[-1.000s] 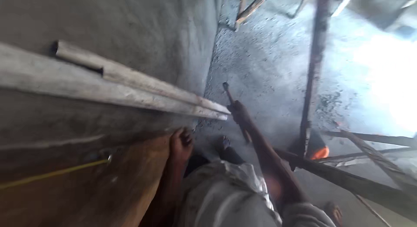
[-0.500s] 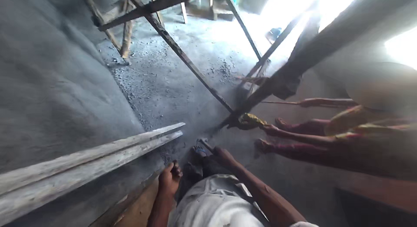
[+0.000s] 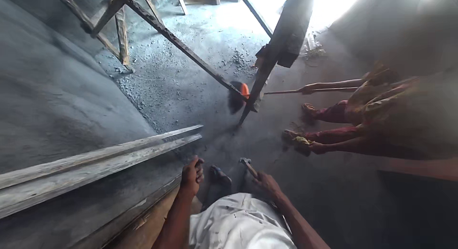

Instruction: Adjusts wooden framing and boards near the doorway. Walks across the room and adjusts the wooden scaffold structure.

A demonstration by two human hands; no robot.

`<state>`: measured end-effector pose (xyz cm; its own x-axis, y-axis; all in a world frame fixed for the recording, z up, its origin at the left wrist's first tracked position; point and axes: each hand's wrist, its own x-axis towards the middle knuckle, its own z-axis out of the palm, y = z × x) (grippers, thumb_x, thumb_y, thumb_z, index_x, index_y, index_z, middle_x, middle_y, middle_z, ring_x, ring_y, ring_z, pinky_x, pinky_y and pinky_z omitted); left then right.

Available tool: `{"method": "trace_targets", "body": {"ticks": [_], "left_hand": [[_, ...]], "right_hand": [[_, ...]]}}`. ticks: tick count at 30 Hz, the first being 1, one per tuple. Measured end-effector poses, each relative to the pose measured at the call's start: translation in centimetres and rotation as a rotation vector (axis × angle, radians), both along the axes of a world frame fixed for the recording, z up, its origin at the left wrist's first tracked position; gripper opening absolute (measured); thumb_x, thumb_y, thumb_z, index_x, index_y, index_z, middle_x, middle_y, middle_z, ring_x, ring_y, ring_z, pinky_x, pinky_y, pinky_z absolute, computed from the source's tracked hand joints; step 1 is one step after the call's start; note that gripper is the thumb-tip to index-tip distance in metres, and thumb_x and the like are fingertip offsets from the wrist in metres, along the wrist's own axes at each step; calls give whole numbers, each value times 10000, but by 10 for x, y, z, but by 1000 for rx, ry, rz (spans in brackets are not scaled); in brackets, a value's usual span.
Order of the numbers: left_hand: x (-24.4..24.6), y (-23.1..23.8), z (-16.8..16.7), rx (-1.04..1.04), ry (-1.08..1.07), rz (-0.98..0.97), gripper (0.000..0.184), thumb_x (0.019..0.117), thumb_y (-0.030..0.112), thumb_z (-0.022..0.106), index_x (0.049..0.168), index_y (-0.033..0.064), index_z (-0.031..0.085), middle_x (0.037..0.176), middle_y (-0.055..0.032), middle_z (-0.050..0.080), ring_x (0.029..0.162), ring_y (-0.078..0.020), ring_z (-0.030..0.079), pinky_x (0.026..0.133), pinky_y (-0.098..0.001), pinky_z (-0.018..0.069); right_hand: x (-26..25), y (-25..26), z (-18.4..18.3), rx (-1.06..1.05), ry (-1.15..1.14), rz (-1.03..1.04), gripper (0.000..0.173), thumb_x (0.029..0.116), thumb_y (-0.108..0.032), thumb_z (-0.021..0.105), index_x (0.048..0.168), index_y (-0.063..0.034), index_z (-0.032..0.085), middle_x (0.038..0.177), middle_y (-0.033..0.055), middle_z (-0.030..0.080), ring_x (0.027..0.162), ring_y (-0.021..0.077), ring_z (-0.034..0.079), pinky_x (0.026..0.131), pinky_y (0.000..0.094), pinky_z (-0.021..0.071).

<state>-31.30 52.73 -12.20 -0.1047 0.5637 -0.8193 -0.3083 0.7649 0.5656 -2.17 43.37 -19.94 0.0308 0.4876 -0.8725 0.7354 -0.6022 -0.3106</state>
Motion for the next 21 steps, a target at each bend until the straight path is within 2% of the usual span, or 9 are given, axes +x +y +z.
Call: {"method": "trace_targets", "body": {"ticks": [2,6,11,14,16,18,21], "left_hand": [[19,-6,3,10,20,-36,384,1121,316,373,963,67,620,487,84,315,352,-27,260,345,-180,252],[74,-18,5,64,28,-111,342,1110,292,402,949,85,621,487,88,312,353,-24,249,343,-178,235],[174,-48,3,129,49,-318,306,1099,253,444,935,84,638,491,84,320,357,-22,249,342,-180,233],[245,-68,3,126,45,-552,302,1093,260,462,942,81,653,501,87,332,372,-26,268,361,-183,246],[288,-82,5,159,49,-778,294,1097,263,464,1003,58,654,520,76,350,385,-35,297,373,-190,276],[330,-87,9,232,102,-1019,259,1086,258,500,1092,46,650,597,52,398,436,-54,335,414,-213,312],[401,-76,22,303,174,-1311,328,1078,244,521,1296,9,592,774,-24,522,554,-99,432,522,-278,412]], "right_hand": [[14,-16,-4,-27,9,-9,496,1035,-462,571,1262,-23,617,1146,230,683,1095,396,666,945,588,512],[58,-49,-8,-27,36,-35,513,1036,-481,555,1288,-37,605,1169,227,678,1114,391,662,950,589,514],[141,-109,4,20,65,-133,512,1024,-478,579,1273,-33,615,1134,225,688,1088,390,671,938,588,519],[187,-152,7,25,40,-250,498,1022,-475,586,1300,-62,616,1150,214,691,1104,382,668,952,584,519],[213,-181,8,5,37,-332,513,1032,-453,589,1323,-31,605,1186,238,680,1135,397,655,982,586,500],[232,-205,10,-9,28,-447,524,1040,-432,591,1331,3,593,1215,260,667,1152,410,646,1001,584,487],[243,-242,11,-50,-13,-694,525,1050,-406,581,1342,30,583,1251,277,651,1187,423,631,1026,595,474]]}}
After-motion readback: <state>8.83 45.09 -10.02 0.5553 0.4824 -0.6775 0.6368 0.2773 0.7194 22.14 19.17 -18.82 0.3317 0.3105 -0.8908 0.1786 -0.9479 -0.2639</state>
